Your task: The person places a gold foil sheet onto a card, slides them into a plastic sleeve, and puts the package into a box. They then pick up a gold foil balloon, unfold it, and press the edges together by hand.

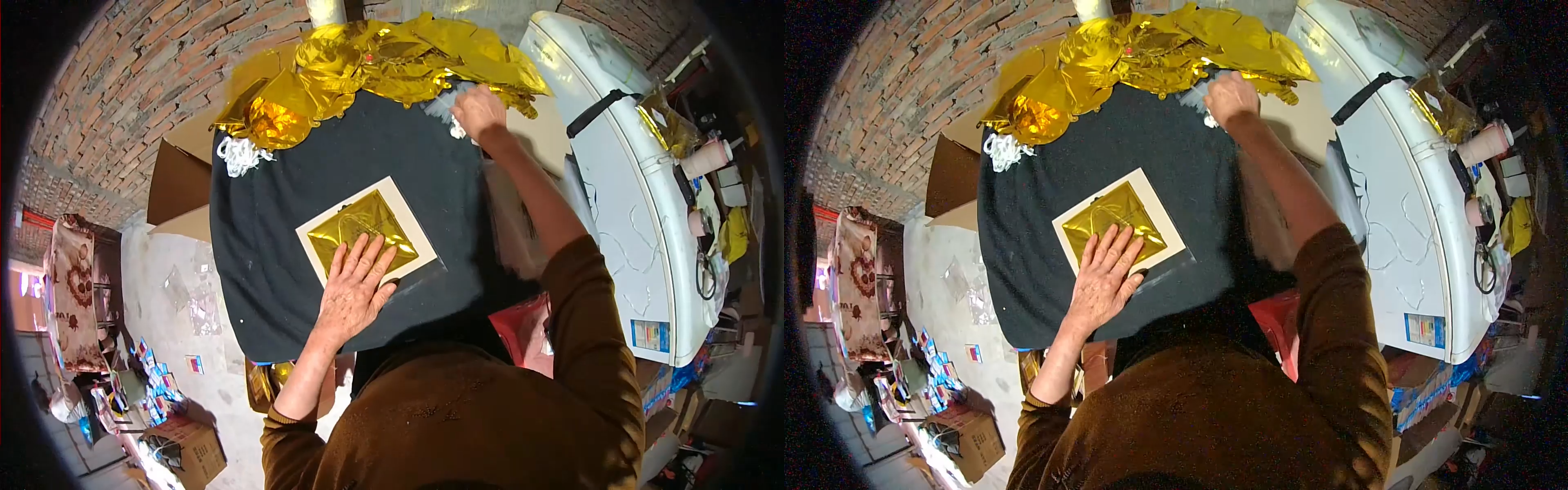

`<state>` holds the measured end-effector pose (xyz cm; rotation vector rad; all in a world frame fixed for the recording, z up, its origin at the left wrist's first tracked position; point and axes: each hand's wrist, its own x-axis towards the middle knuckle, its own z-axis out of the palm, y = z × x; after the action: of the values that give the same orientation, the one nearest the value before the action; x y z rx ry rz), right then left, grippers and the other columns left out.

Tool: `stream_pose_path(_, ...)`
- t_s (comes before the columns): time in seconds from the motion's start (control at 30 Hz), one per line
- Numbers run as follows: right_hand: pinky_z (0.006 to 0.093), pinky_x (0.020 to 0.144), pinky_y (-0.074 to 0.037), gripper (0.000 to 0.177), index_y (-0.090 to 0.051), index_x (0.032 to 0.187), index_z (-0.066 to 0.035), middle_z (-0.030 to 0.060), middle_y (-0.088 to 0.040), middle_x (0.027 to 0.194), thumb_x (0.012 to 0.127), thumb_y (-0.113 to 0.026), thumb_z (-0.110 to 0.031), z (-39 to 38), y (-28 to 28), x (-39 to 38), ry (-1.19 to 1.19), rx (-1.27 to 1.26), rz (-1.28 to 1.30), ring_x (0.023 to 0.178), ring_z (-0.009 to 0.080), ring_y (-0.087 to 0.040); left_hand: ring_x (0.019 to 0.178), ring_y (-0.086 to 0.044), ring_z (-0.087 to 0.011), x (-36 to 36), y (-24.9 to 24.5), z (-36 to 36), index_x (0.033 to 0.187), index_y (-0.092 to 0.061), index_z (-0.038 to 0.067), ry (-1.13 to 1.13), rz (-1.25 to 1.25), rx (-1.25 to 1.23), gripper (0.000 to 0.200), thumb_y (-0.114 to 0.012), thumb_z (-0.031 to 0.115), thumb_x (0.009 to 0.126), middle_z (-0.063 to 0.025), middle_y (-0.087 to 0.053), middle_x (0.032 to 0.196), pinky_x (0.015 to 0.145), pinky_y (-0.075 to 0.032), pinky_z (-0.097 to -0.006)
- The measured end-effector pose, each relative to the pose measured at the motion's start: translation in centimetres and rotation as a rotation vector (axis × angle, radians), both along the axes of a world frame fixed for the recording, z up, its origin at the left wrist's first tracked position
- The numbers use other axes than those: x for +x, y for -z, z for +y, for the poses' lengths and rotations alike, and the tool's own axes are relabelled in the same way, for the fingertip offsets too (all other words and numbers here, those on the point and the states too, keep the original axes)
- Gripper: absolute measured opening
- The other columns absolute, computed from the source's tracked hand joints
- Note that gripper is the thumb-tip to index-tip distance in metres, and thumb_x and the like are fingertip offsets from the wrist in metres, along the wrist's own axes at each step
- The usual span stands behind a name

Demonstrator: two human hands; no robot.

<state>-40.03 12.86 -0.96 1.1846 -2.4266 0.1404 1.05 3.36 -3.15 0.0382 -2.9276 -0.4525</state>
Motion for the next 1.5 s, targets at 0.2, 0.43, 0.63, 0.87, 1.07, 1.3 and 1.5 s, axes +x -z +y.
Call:
stream_pose_path(0.2, 0.0532, 0.09, -0.057, 0.035, -0.078, 0.103, -0.001, 0.0215, -0.074, 0.111, 0.094, -0.061, -0.03, -4.0, 1.3, -3.9, 0.135, 0.078, -0.296, 0.105, 0.0413, -0.07, 0.153, -0.034, -0.0312, 0.0, 0.2, -0.1, 0.153, -0.051, 0.014, -0.018, 0.011, 0.055, 0.056, -0.056, 0.042, 0.105, -0.01, -0.045, 0.161, 0.127, -0.022, -0.0523)
stream_pose_path(0.43, 0.0464, 0.068, -0.052, 0.023, -0.067, 0.102, -0.012, 0.0132, -0.069, 0.08, 0.1, -0.06, -0.034, 0.7, -3.0, 7.9, -0.293, -0.251, -0.129, 0.077, 0.0343, -0.07, 0.15, -0.039, -0.0309, -0.1, 0.9, -0.1, 0.147, -0.057, 0.013, -0.015, 0.096, 0.043, 0.052, -0.062, 0.035, 0.101, -0.0101, -0.05, 0.157, 0.125, -0.026, -0.0527)
stream_pose_path(0.63, 0.0349, 0.053, -0.044, 0.018, -0.07, 0.101, -0.009, 0.0039, -0.059, 0.075, 0.087, -0.079, -0.016, 10.6, 1.6, 21.5, -0.669, -0.127, -0.147, 0.055, 0.0209, -0.053, 0.151, -0.039, -0.0274, -0.2, 1.3, -0.1, 0.148, -0.058, 0.019, -0.038, 0.086, 0.021, 0.045, -0.058, 0.03, 0.104, -0.007, -0.051, 0.157, 0.126, -0.026, -0.051)
stream_pose_path(0.87, 0.0333, 0.052, -0.045, 0.024, -0.064, 0.086, -0.009, 0.001, -0.049, 0.062, 0.079, -0.087, -0.013, 13.3, 3.2, 26.9, -0.597, -0.181, -0.265, 0.054, 0.0178, -0.053, 0.15, -0.039, -0.0278, -0.3, 1.5, -0.2, 0.145, -0.061, 0.02, -0.032, 0.112, 0.032, 0.042, -0.056, 0.032, 0.106, -0.0068, -0.052, 0.156, 0.126, -0.024, -0.0507)
stream_pose_path(1.07, 0.0315, 0.048, -0.045, 0.029, -0.055, 0.078, -0.01, 0.0018, -0.048, 0.055, 0.08, -0.085, -0.01, 11.7, 3.5, 26.9, -0.502, -0.288, -0.179, 0.049, 0.0184, -0.054, 0.153, -0.035, -0.0284, -0.1, 1.6, -0.5, 0.146, -0.061, 0.021, -0.018, 0.087, 0.088, 0.043, -0.044, 0.039, 0.11, -0.008, -0.049, 0.158, 0.128, -0.021, -0.0501)
stream_pose_path(1.3, 0.03, 0.045, -0.046, 0.025, -0.055, 0.074, -0.012, -0.0008, -0.046, 0.052, 0.083, -0.079, -0.008, 10.6, 4.4, 27.0, -0.419, -0.312, -0.083, 0.047, 0.0144, -0.055, 0.154, -0.033, -0.0279, -0.1, 1.4, -0.5, 0.146, -0.061, 0.021, -0.012, 0.079, 0.126, 0.044, -0.043, 0.041, 0.11, -0.0078, -0.048, 0.159, 0.128, -0.018, -0.0497)
stream_pose_path(1.5, 0.0309, 0.046, -0.044, 0.032, -0.052, 0.074, -0.011, 0.0023, -0.046, 0.054, 0.082, -0.083, -0.01, 11.0, 4.3, 27.5, -0.39, -0.324, -0.081, 0.047, 0.0184, -0.052, 0.154, -0.033, -0.0296, 0.0, 1.3, -0.6, 0.146, -0.061, 0.02, -0.018, 0.072, 0.152, 0.044, -0.045, 0.04, 0.11, -0.0085, -0.048, 0.159, 0.128, -0.018, -0.0501)
